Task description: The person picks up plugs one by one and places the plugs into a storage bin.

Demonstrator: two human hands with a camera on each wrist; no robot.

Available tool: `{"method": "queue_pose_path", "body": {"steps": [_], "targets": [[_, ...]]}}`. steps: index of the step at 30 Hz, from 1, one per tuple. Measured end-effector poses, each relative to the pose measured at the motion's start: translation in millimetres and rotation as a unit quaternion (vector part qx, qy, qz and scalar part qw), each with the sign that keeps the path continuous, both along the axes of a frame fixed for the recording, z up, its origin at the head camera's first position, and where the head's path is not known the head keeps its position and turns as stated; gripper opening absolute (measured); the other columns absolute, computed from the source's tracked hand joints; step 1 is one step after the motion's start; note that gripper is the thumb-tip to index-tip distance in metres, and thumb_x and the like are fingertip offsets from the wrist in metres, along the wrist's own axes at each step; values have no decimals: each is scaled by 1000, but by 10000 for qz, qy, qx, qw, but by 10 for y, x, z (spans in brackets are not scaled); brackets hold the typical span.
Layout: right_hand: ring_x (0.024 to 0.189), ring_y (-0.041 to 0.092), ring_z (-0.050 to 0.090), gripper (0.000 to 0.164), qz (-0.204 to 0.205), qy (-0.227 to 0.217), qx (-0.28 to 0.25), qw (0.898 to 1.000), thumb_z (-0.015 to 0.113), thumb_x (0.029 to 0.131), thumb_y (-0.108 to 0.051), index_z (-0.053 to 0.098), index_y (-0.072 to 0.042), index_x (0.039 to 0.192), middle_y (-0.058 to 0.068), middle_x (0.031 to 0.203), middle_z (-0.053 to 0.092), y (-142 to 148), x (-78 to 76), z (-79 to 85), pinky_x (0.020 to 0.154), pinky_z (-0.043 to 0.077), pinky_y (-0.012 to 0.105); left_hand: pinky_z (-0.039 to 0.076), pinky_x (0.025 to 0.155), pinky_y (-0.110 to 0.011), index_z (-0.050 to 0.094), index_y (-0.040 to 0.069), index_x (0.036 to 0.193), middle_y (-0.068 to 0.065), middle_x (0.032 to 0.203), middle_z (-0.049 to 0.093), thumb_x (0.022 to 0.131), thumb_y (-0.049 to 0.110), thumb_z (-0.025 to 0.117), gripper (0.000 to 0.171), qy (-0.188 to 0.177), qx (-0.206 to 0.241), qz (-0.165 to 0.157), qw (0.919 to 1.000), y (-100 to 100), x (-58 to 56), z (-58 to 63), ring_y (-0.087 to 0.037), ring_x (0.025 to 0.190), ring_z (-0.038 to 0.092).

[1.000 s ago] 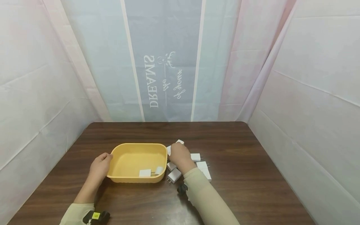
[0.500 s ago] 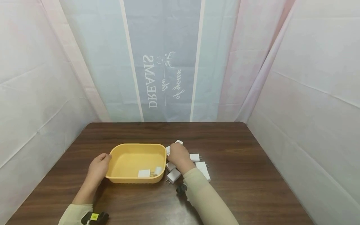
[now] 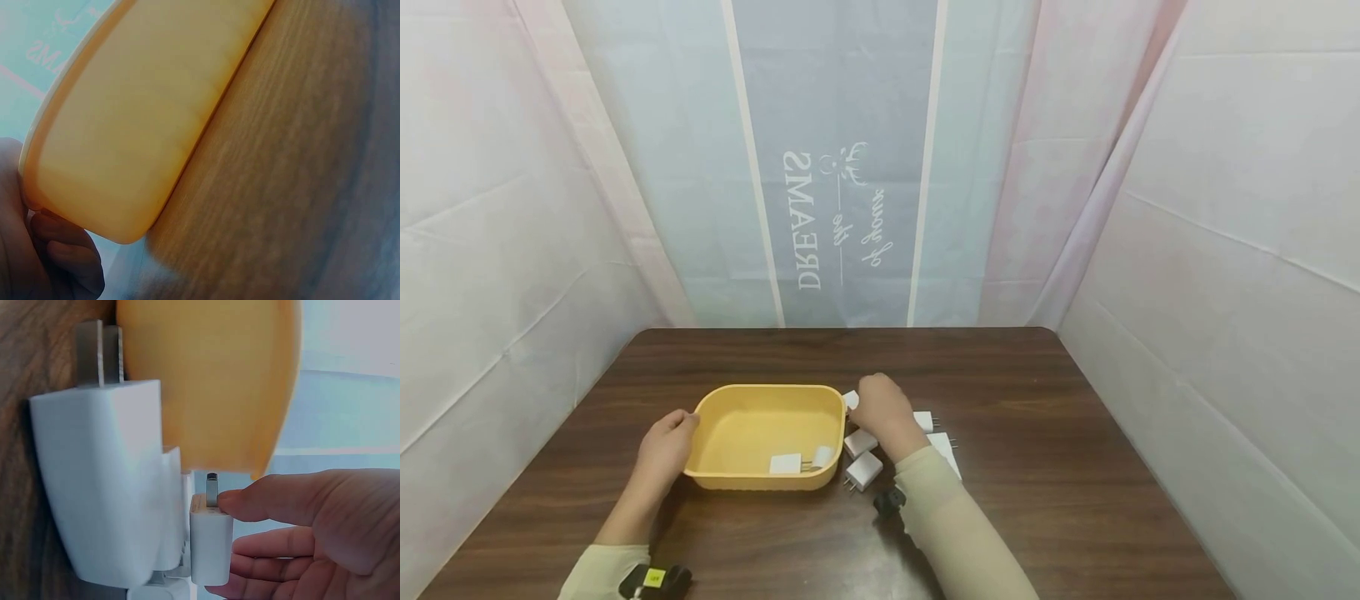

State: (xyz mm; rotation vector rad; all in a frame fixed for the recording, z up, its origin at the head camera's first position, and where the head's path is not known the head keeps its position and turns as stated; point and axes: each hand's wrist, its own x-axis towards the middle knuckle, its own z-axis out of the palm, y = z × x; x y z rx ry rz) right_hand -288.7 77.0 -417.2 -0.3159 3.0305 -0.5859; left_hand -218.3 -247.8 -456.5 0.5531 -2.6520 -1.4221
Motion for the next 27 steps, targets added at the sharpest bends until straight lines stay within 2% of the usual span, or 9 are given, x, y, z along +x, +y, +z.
{"method": "queue_pose_path", "body": {"steps": [4, 13, 18, 27], "targets": [[74, 19, 58, 34, -39, 72, 48, 10000, 77, 77, -29, 68, -6, 100, 8, 96, 65, 27, 5, 60, 60, 49, 36, 44, 59, -31, 61, 8, 99, -9, 80, 56, 101, 46, 36, 45, 14, 16, -21, 10000, -2, -3, -9, -21, 68, 54], [79, 19, 58, 36, -121, 199, 99, 9997, 76, 79, -29, 67, -6, 105, 9, 101, 61, 56, 33, 168, 65, 51, 36, 44, 60, -31, 61, 8, 100, -10, 83, 57, 101, 46, 36, 46, 21, 55, 0, 10000, 2, -3, -22, -21, 70, 54], [86, 21, 61, 45, -139, 208, 28, 9997, 75, 81, -28, 64, -5, 118, 11, 112, 60, 60, 87, 237, 69, 53, 37, 44, 59, -31, 62, 8, 102, -10, 84, 57, 101, 44, 37, 44, 9, 27, 6, 10000, 10, -10, -32, -21, 70, 54], [100, 26, 63, 50, 84, 559, 44, 9984, 74, 81, -28, 62, -5, 124, 14, 118, 60, 27, 122, 320, 80, 54, 41, 44, 57, -31, 60, 7, 97, -8, 76, 54, 101, 47, 36, 46, 54, 34, -3, 10000, -5, -7, -24, -21, 66, 53]]}}
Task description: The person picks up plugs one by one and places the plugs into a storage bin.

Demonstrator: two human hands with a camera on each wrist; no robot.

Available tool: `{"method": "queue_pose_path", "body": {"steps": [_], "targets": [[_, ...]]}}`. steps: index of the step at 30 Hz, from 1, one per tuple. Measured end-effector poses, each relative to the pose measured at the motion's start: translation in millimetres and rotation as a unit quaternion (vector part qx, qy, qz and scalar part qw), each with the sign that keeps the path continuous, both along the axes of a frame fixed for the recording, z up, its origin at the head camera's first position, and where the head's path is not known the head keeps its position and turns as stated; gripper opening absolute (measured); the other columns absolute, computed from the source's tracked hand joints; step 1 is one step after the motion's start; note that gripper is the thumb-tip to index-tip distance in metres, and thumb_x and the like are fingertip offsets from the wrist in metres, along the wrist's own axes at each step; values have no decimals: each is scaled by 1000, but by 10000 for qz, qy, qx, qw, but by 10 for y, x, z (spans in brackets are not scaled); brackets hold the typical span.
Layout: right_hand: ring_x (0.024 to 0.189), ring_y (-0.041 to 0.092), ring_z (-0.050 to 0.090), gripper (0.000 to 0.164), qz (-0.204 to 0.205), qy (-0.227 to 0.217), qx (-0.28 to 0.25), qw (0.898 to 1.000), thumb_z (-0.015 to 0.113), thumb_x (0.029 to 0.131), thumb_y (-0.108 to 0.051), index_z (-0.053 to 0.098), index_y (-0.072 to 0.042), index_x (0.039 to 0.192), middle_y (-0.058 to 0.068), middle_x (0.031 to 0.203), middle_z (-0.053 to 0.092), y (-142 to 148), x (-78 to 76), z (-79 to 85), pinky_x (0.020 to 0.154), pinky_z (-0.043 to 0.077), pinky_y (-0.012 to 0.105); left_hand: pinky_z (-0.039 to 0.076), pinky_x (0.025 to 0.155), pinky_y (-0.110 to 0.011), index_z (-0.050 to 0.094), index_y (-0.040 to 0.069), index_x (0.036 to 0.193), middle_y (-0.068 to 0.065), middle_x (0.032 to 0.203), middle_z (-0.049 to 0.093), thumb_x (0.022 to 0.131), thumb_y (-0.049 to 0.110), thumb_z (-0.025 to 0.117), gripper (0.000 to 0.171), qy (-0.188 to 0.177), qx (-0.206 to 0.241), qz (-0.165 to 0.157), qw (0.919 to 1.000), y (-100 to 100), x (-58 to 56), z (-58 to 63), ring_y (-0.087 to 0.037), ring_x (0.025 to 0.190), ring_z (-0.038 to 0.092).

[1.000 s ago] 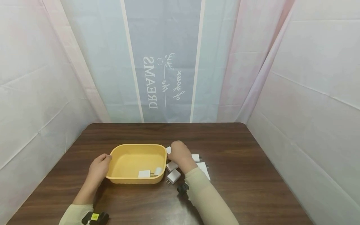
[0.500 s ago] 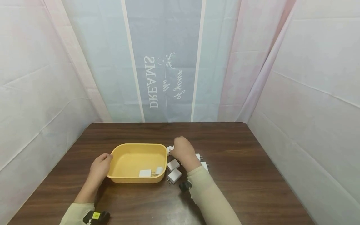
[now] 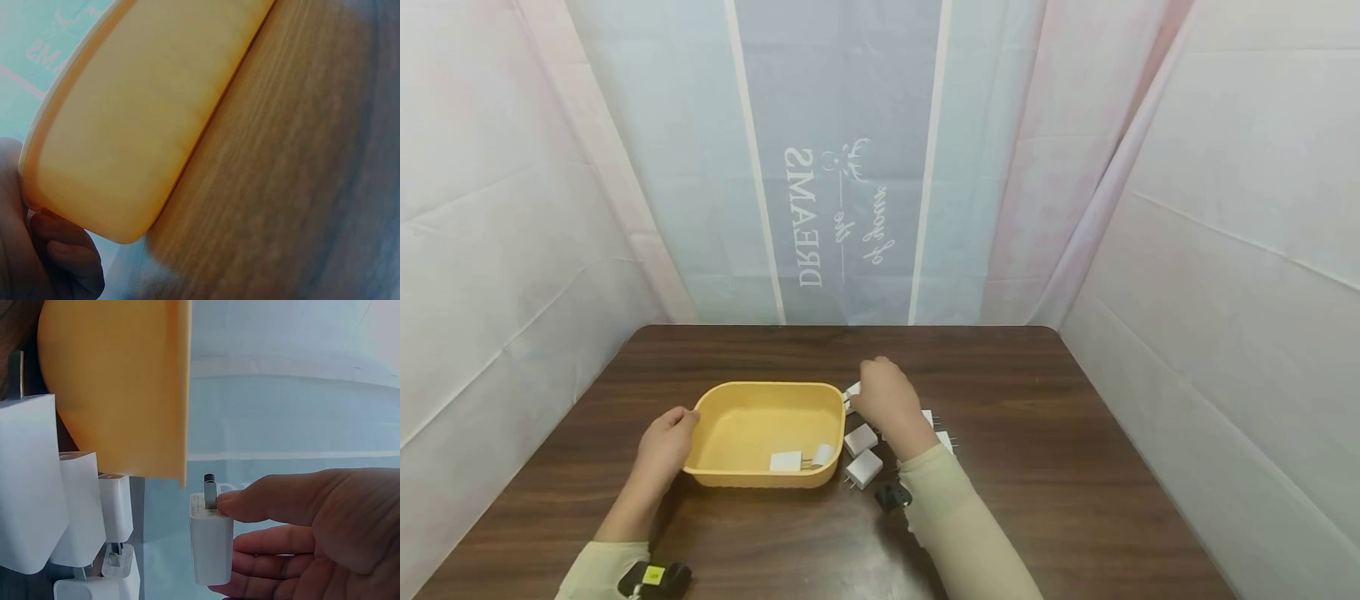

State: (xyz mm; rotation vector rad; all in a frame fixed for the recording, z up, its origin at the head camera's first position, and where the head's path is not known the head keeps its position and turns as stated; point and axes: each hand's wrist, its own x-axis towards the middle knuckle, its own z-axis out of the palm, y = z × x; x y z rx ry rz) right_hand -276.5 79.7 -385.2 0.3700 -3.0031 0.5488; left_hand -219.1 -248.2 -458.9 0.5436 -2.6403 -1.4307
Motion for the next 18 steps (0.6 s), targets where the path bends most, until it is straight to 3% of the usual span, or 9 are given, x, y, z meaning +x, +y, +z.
{"method": "queue_pose_path", "body": {"steps": [11, 18], "targets": [[110, 26, 61, 52, 442, -121, -99, 9989, 74, 81, -28, 60, -7, 128, 12, 127, 57, -110, 73, 82, 86, 53, 41, 44, 58, -32, 60, 8, 97, -8, 75, 54, 101, 47, 35, 47, 14, 35, 3, 10000, 0, 10, 10, -22, 66, 53], [104, 22, 62, 53, 942, -113, -79, 9955, 74, 82, -25, 59, -6, 129, 12, 127, 57, -211, 142, 57, 79, 54, 35, 44, 58, -32, 60, 7, 98, -8, 75, 55, 101, 46, 36, 46, 12, 86, -33, 10000, -7, 5, -8, -21, 66, 54]]}}
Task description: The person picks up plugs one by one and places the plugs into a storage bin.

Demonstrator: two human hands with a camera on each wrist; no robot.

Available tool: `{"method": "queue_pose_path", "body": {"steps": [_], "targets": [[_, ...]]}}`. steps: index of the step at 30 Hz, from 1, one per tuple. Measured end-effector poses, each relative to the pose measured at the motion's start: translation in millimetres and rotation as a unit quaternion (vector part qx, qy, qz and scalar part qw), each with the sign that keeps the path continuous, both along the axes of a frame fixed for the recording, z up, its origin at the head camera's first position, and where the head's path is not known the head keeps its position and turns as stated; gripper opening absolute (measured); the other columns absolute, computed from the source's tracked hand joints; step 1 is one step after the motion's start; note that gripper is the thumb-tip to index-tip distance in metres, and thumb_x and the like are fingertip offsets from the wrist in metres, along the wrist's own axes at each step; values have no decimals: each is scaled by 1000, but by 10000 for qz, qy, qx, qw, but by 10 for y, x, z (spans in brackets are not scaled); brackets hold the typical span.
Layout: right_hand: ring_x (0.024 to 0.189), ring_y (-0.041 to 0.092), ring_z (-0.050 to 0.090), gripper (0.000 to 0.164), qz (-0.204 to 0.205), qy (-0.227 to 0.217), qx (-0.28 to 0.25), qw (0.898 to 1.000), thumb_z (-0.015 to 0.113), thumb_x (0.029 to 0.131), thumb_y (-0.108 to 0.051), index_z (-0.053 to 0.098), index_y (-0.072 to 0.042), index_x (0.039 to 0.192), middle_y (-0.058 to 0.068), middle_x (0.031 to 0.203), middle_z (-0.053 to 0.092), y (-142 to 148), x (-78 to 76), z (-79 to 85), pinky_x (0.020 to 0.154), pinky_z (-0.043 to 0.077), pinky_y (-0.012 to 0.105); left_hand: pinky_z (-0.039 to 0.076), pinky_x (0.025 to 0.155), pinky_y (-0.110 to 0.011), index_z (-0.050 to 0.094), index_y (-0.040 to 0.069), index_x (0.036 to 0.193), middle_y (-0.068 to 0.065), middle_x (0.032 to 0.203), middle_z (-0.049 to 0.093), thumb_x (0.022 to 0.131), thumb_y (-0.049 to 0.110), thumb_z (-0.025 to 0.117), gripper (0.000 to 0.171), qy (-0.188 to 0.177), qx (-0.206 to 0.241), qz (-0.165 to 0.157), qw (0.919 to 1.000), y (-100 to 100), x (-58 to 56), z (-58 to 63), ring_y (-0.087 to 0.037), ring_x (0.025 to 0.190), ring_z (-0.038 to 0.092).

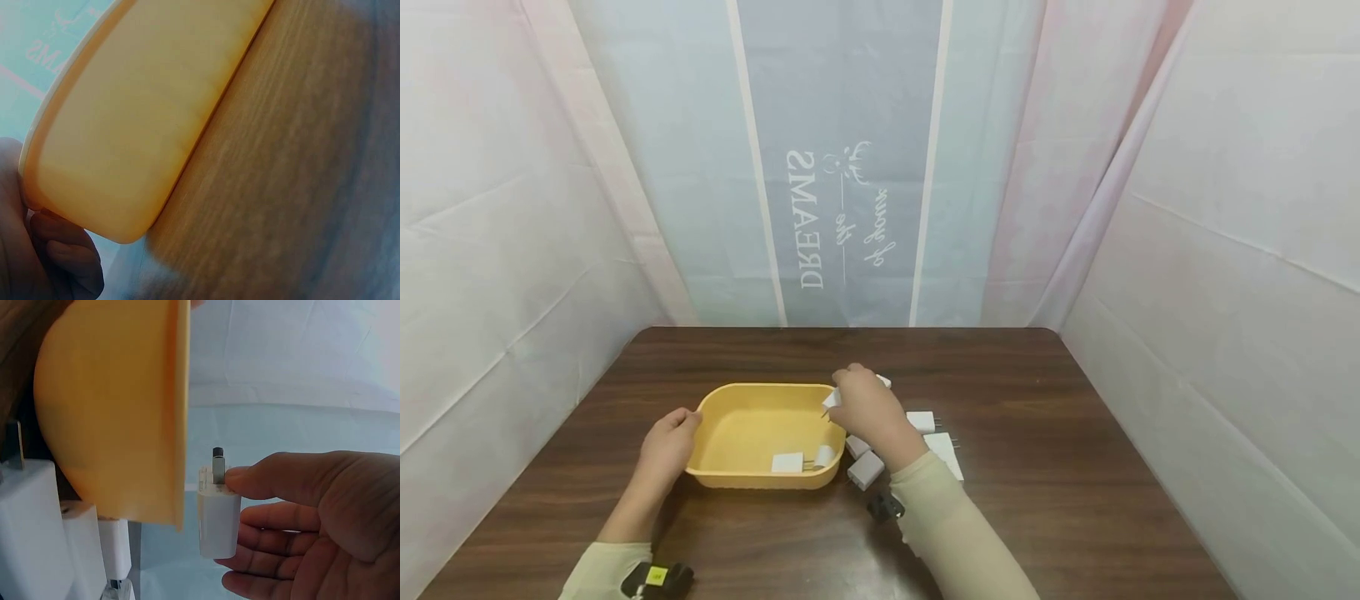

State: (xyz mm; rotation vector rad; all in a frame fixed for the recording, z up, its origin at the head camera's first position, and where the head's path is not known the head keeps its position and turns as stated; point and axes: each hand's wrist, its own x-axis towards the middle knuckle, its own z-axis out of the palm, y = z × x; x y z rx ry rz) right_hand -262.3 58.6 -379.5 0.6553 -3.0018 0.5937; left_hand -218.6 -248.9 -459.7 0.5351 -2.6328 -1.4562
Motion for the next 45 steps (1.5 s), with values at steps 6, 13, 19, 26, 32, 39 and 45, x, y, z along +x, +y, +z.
{"method": "queue_pose_path", "body": {"steps": [6, 13, 19, 26, 32, 39, 45], "targets": [[104, 19, 61, 53, 242, 122, 39, 9996, 74, 82, -25, 58, -7, 129, 10, 125, 58, -68, 1, -48, 80, 53, 32, 44, 58, -32, 60, 7, 97, -8, 74, 54, 101, 46, 37, 46, 69, 31, 15, 10000, -3, -16, -2, -22, 66, 53], [100, 17, 61, 51, 520, 227, 123, 9983, 73, 83, -23, 59, -6, 128, 9, 122, 59, -115, 28, -81, 77, 53, 29, 44, 58, -32, 60, 7, 98, -8, 75, 54, 101, 47, 37, 46, 34, 72, 9, 10000, 4, -14, -2, -21, 67, 53], [105, 18, 60, 49, 730, 449, 366, 9956, 71, 84, -21, 58, -5, 128, 10, 122, 60, -151, 40, -146, 81, 52, 30, 43, 58, -32, 60, 7, 96, -8, 75, 54, 100, 48, 37, 47, 13, 11, 25, 10000, 9, -13, -32, -21, 66, 53], [113, 21, 58, 48, 763, 649, 595, 9932, 67, 85, -18, 57, -6, 131, 10, 126, 58, -189, 27, -197, 89, 52, 33, 44, 58, -31, 61, 7, 97, -9, 75, 54, 101, 46, 36, 46, 17, 2, 67, 10000, 3, -12, -38, -22, 66, 53], [115, 21, 58, 50, 800, 724, 788, 9910, 67, 85, -17, 56, -6, 132, 9, 128, 58, -224, 36, -237, 90, 51, 33, 44, 57, -31, 61, 7, 98, -9, 76, 54, 101, 46, 36, 46, -11, 12, 29, 10000, -4, 5, -26, -21, 66, 53], [113, 22, 59, 49, 873, 873, 1006, 9872, 68, 84, -16, 57, -8, 131, 9, 125, 59, -257, 55, -251, 84, 53, 33, 44, 59, -31, 61, 7, 99, -9, 79, 55, 101, 46, 36, 46, 28, -47, 29, 10000, -7, 17, 3, -21, 68, 54], [113, 23, 59, 47, 912, 888, 1086, 9859, 66, 84, -11, 58, -8, 130, 9, 122, 60, -261, 55, -260, 86, 52, 32, 44, 58, -31, 61, 7, 99, -10, 78, 55, 101, 45, 36, 45, 46, -74, 17, 10000, 3, 16, 17, -22, 67, 54]]}}
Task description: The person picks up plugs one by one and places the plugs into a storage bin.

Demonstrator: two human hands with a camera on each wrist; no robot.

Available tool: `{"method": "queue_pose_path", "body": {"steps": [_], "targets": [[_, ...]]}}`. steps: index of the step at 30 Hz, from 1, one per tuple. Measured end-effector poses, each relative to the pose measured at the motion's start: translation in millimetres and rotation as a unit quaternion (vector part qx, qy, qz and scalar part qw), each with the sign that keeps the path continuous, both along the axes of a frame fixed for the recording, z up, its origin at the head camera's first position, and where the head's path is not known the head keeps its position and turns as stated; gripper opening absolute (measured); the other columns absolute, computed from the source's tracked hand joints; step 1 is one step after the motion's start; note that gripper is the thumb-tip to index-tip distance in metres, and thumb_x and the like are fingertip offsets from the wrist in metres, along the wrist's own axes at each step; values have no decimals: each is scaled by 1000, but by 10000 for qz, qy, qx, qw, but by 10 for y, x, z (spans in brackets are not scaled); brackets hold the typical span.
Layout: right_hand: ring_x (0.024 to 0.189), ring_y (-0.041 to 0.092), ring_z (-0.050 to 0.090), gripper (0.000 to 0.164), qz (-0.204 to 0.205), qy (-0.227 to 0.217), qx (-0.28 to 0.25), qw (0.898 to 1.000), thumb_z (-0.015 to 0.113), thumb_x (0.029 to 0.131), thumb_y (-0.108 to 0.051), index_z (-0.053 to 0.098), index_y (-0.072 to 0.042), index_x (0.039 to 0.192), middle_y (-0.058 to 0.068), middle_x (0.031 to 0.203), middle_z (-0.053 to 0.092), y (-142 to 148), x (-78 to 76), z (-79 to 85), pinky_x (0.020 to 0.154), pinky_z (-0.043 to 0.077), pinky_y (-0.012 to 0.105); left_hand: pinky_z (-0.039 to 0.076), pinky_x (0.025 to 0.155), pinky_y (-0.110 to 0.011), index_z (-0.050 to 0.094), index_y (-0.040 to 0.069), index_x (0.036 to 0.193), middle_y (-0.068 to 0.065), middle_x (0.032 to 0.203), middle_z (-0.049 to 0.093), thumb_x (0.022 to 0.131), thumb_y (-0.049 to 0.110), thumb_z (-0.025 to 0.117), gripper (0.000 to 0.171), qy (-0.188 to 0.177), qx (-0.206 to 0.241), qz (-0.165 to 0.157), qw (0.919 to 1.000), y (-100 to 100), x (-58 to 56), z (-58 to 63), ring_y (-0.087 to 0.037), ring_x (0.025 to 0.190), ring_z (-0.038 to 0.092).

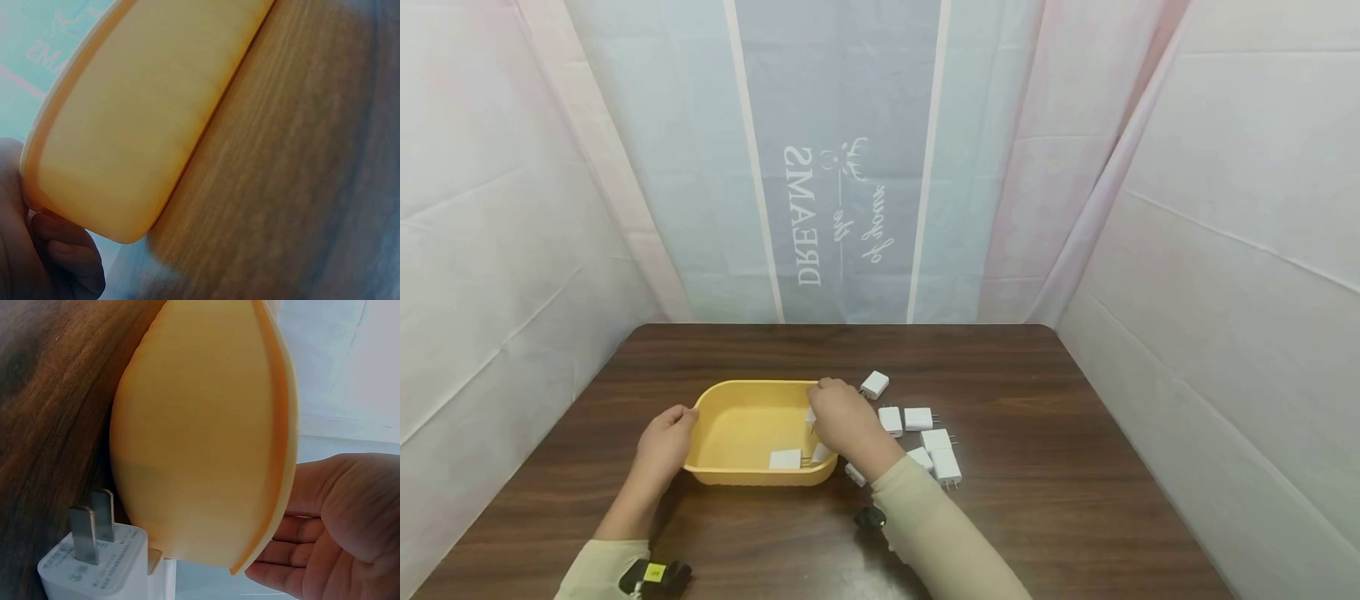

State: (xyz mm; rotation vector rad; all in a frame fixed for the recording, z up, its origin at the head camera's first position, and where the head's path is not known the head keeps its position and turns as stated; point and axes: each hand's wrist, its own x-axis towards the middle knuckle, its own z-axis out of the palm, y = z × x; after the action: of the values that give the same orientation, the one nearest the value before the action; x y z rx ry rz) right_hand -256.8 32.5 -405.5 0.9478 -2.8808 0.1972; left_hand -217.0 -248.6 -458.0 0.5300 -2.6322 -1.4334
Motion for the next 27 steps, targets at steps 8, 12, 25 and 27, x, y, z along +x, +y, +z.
{"method": "queue_pose_path", "body": {"steps": [8, 12, 25, 27], "targets": [[112, 24, 60, 46, 79, 175, 168, 9997, 64, 82, -7, 59, -7, 128, 8, 122, 62, -32, -19, -69, 93, 50, 35, 43, 59, -31, 60, 8, 98, -10, 78, 55, 101, 46, 35, 46, -64, -53, 11, 10000, 5, 1, -3, -21, 67, 53], [111, 23, 60, 44, 136, 375, 290, 9988, 64, 82, -7, 60, -8, 126, 7, 120, 62, -51, -16, -100, 93, 50, 34, 43, 60, -31, 61, 8, 98, -10, 79, 55, 101, 45, 36, 45, -65, -69, 42, 9999, 5, -3, -4, -21, 68, 53], [106, 17, 61, 36, 232, 546, 529, 9968, 66, 87, -10, 63, -10, 123, 4, 116, 62, -95, 11, -182, 86, 52, 28, 43, 60, -31, 61, 7, 98, -9, 79, 55, 101, 44, 37, 44, -16, 39, 24, 10000, 3, -28, -19, -21, 69, 53], [105, 17, 61, 35, 226, 569, 530, 9967, 66, 87, -9, 63, -9, 122, 4, 115, 62, -100, 6, -204, 85, 52, 28, 43, 60, -31, 60, 7, 98, -9, 79, 55, 101, 44, 37, 43, -13, 19, 18, 10000, 3, -28, -18, -21, 69, 53]]}}
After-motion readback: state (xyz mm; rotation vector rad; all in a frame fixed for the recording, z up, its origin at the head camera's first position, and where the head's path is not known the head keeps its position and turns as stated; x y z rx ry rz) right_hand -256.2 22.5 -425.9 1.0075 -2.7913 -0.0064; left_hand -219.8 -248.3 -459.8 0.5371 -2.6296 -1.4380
